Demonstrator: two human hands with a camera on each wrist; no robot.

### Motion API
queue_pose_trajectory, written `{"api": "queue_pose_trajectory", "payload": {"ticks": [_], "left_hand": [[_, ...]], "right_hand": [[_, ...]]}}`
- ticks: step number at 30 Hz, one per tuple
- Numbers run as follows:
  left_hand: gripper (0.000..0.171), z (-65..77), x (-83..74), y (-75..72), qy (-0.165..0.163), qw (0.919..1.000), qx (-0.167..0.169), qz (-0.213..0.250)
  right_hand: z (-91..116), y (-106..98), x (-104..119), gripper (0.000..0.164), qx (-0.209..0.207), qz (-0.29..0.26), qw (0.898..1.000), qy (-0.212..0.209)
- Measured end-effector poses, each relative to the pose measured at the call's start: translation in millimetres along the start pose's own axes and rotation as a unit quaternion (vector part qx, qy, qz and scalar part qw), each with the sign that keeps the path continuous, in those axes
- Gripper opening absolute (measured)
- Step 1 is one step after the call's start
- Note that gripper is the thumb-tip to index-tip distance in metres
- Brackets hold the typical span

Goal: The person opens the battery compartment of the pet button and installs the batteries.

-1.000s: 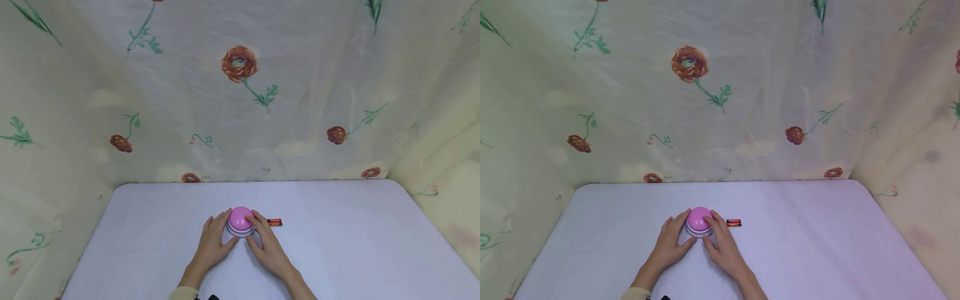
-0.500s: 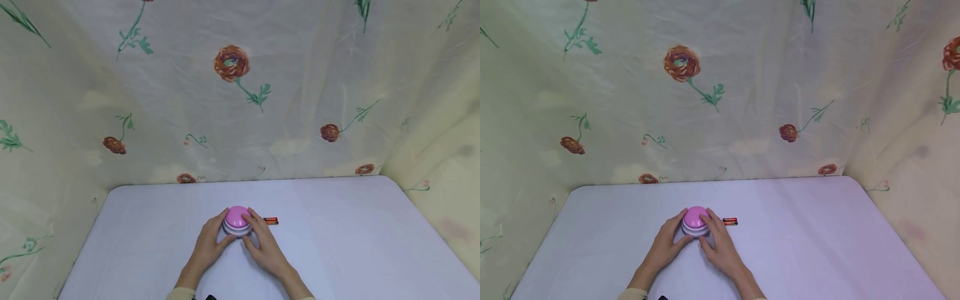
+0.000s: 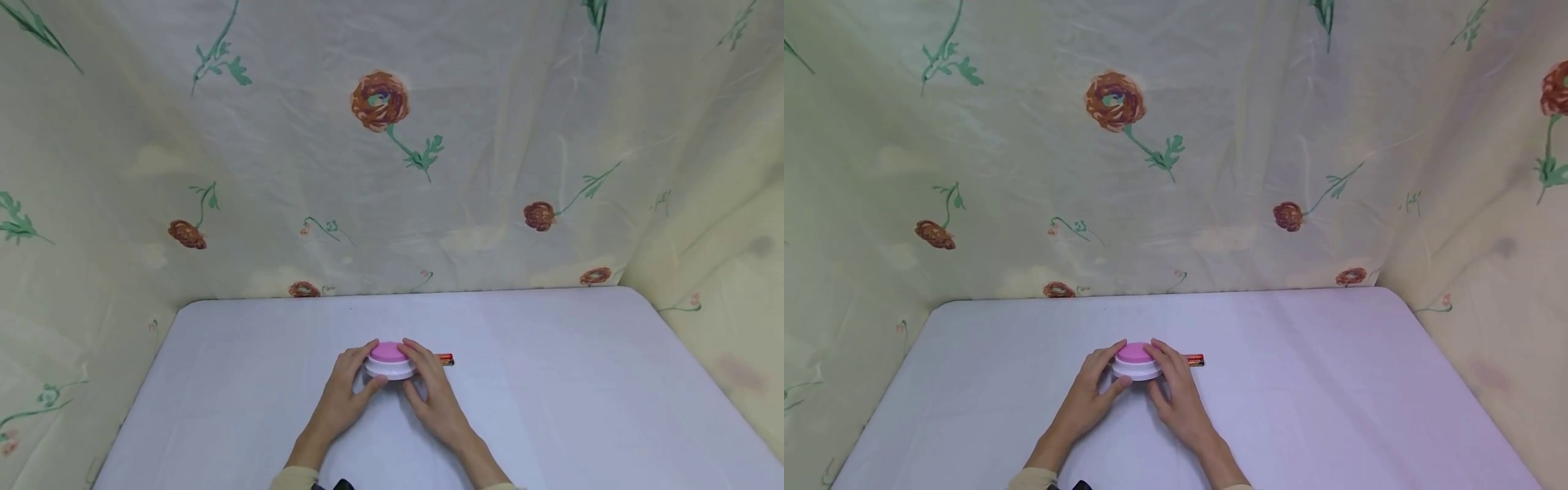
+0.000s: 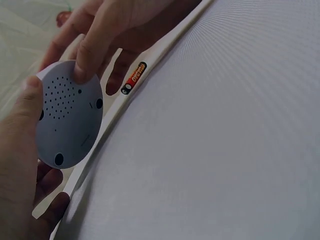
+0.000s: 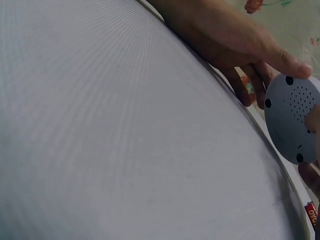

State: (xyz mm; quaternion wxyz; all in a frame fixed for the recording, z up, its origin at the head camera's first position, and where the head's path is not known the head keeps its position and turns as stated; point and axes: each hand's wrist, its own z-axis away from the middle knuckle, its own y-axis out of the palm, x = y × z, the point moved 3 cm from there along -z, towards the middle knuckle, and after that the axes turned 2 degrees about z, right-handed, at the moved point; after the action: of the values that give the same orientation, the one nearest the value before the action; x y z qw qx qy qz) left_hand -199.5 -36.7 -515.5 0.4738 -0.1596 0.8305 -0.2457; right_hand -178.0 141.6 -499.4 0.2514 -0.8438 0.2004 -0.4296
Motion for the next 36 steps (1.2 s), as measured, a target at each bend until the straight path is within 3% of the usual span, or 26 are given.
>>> {"api": "queue_pose_trajectory", "payload": {"ticks": [7, 19, 27, 36], "left_hand": [[0.059, 1.0, -0.4, -3.0, -0.001, 0.9999, -0.002, 0.011], [0.063, -0.8, 0.3, -1.0, -0.007, 0.9993, 0.017, 0.031], [0.059, -3.5, -1.6, -2.3, 0.019, 0.9968, 0.011, 0.076], [0.05, -2.8, -1.2, -3.3, 0.034, 0.9954, -0.009, 0.089]], "right_hand": [[1.7, 1.5, 0.4, 0.063, -0.01, 0.003, 1.0, 0.012], [0.1, -0.5, -0.5, 0.058, -0.043, 0.02, 0.999, -0.024], [-0.2, -1.5, -0.4, 0.054, -0.035, 0.008, 0.999, -0.012], [2.0, -1.3, -1.3, 0.052, -0.045, 0.005, 0.999, -0.01]]}}
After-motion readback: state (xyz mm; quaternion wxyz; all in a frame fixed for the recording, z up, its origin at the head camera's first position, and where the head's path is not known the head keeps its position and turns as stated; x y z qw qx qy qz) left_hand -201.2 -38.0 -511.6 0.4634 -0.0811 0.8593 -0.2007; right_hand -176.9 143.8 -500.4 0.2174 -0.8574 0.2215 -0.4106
